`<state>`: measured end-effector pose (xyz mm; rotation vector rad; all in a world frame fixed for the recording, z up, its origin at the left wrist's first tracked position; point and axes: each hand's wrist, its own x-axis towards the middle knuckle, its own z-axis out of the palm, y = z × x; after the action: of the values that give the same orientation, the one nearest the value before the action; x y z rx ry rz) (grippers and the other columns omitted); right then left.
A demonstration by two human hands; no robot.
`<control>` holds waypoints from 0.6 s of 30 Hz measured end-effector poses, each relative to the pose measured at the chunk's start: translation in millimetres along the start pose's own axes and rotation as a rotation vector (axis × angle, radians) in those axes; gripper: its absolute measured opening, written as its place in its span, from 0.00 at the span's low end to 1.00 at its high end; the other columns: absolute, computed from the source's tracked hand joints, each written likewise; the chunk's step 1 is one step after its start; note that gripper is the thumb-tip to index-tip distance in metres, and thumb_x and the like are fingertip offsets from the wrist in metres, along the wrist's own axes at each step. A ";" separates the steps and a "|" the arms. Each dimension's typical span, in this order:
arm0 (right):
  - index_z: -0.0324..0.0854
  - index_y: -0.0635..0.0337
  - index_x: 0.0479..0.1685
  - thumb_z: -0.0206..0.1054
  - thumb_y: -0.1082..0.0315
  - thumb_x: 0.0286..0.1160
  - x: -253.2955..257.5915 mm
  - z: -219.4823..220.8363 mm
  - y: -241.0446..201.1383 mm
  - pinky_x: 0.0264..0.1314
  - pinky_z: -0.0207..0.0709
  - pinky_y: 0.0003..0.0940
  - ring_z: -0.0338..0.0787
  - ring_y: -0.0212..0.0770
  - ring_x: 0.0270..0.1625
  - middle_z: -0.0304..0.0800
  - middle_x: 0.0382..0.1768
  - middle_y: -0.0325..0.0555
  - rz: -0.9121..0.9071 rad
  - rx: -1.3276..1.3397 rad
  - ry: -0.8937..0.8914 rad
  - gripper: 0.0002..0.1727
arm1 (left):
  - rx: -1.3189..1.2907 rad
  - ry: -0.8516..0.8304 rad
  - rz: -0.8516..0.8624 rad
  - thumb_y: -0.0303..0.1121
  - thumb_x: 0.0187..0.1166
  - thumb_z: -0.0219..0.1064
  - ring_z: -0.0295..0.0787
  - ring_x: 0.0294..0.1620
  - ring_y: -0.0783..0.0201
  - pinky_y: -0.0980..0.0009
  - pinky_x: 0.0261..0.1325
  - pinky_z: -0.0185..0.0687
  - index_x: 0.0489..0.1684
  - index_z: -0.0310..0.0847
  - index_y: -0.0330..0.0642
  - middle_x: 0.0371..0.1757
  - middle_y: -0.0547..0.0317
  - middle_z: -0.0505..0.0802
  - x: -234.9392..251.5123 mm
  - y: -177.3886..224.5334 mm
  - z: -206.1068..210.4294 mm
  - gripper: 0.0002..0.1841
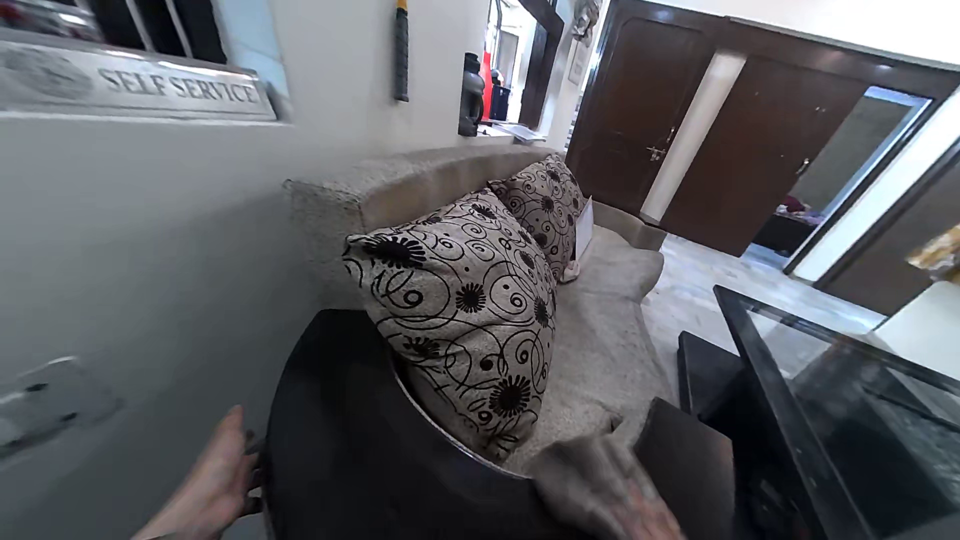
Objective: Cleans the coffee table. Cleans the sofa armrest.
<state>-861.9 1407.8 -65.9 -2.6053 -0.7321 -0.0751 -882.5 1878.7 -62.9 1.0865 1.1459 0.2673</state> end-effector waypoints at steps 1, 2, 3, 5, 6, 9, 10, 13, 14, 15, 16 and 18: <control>0.79 0.63 0.78 0.55 0.73 0.80 4.4 -7.5 22.7 0.89 0.47 0.71 0.68 0.73 0.85 0.75 0.79 0.70 0.064 -0.033 0.034 0.26 | 0.004 -0.001 -0.001 0.68 0.87 0.33 0.65 0.81 0.34 0.32 0.68 0.66 0.94 0.43 0.45 0.86 0.31 0.64 2.7 -1.1 -0.1 0.43; 0.79 0.63 0.78 0.54 0.73 0.80 11.3 -13.6 46.1 0.89 0.48 0.72 0.69 0.74 0.84 0.76 0.78 0.70 0.117 -0.054 0.083 0.26 | 0.001 -0.003 0.000 0.68 0.87 0.33 0.65 0.81 0.34 0.31 0.69 0.66 0.94 0.44 0.45 0.86 0.31 0.64 4.7 -1.8 -0.1 0.43; 0.79 0.62 0.78 0.54 0.74 0.80 20.6 -19.6 69.3 0.89 0.48 0.72 0.69 0.74 0.84 0.76 0.78 0.70 0.163 -0.073 0.125 0.26 | 0.003 -0.005 -0.001 0.69 0.86 0.33 0.66 0.81 0.34 0.31 0.68 0.66 0.94 0.45 0.45 0.86 0.31 0.65 6.4 -2.4 0.2 0.44; 0.78 0.58 0.79 0.54 0.73 0.79 42.6 -28.1 110.9 0.89 0.49 0.72 0.69 0.71 0.85 0.77 0.79 0.65 0.229 -0.115 0.177 0.28 | 0.000 -0.006 0.002 0.70 0.86 0.34 0.67 0.80 0.34 0.31 0.67 0.67 0.93 0.46 0.45 0.85 0.31 0.67 12.0 -4.8 -0.3 0.45; 0.78 0.56 0.80 0.53 0.72 0.80 53.1 -31.9 124.3 0.89 0.48 0.71 0.69 0.69 0.86 0.77 0.79 0.63 0.258 -0.129 0.178 0.27 | -0.005 -0.003 0.004 0.69 0.86 0.34 0.67 0.80 0.34 0.31 0.67 0.67 0.93 0.46 0.45 0.85 0.31 0.67 13.0 -4.8 -0.3 0.44; 0.78 0.54 0.80 0.51 0.70 0.83 71.3 -36.2 132.7 0.90 0.46 0.69 0.68 0.67 0.87 0.78 0.79 0.61 0.302 -0.153 0.181 0.27 | 0.003 -0.011 0.010 0.69 0.86 0.34 0.67 0.80 0.32 0.30 0.67 0.67 0.94 0.45 0.45 0.85 0.30 0.67 12.6 -2.9 -0.7 0.44; 0.80 0.55 0.78 0.52 0.72 0.82 70.6 -34.7 129.6 0.90 0.47 0.70 0.69 0.69 0.86 0.79 0.78 0.61 0.285 -0.156 0.203 0.26 | 0.003 -0.013 0.012 0.70 0.86 0.34 0.67 0.80 0.32 0.30 0.67 0.67 0.94 0.45 0.45 0.85 0.30 0.66 13.1 -3.5 -0.7 0.45; 0.83 0.61 0.74 0.55 0.76 0.77 54.2 -28.0 104.5 0.88 0.46 0.75 0.70 0.73 0.84 0.83 0.74 0.64 0.162 -0.102 0.203 0.26 | 0.009 -0.012 0.007 0.70 0.86 0.34 0.67 0.79 0.31 0.29 0.67 0.67 0.93 0.46 0.45 0.84 0.29 0.67 11.3 -6.0 -0.1 0.45; 0.82 0.63 0.74 0.55 0.77 0.77 47.8 -26.0 88.2 0.88 0.44 0.76 0.69 0.74 0.84 0.81 0.75 0.65 0.122 -0.072 0.148 0.26 | 0.017 -0.008 0.005 0.71 0.86 0.33 0.68 0.79 0.32 0.30 0.66 0.68 0.93 0.46 0.46 0.84 0.29 0.68 10.1 -4.8 0.3 0.45; 0.81 0.63 0.75 0.56 0.77 0.77 41.7 -23.1 70.0 0.89 0.43 0.76 0.67 0.75 0.85 0.80 0.76 0.67 0.082 -0.049 0.083 0.26 | 0.020 -0.007 0.006 0.70 0.86 0.32 0.69 0.78 0.32 0.30 0.66 0.68 0.93 0.46 0.45 0.83 0.29 0.68 8.3 -3.5 1.1 0.44; 0.81 0.63 0.75 0.56 0.77 0.77 35.3 -18.1 51.9 0.88 0.43 0.76 0.66 0.76 0.85 0.79 0.76 0.68 0.034 -0.031 0.025 0.26 | 0.020 -0.006 0.004 0.70 0.86 0.31 0.69 0.78 0.32 0.31 0.66 0.68 0.93 0.46 0.45 0.83 0.29 0.68 7.5 -3.4 1.6 0.44; 0.82 0.60 0.75 0.57 0.76 0.79 24.4 -1.7 17.1 0.87 0.47 0.76 0.68 0.75 0.84 0.80 0.76 0.67 -0.107 0.008 -0.050 0.25 | 0.013 -0.007 0.005 0.70 0.86 0.32 0.67 0.79 0.32 0.30 0.67 0.67 0.93 0.45 0.45 0.84 0.29 0.67 5.4 -3.8 2.2 0.44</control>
<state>-832.1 1405.8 -67.0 -2.5680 -0.8874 -0.0391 -879.5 1879.2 -69.2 1.1013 1.1399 0.2605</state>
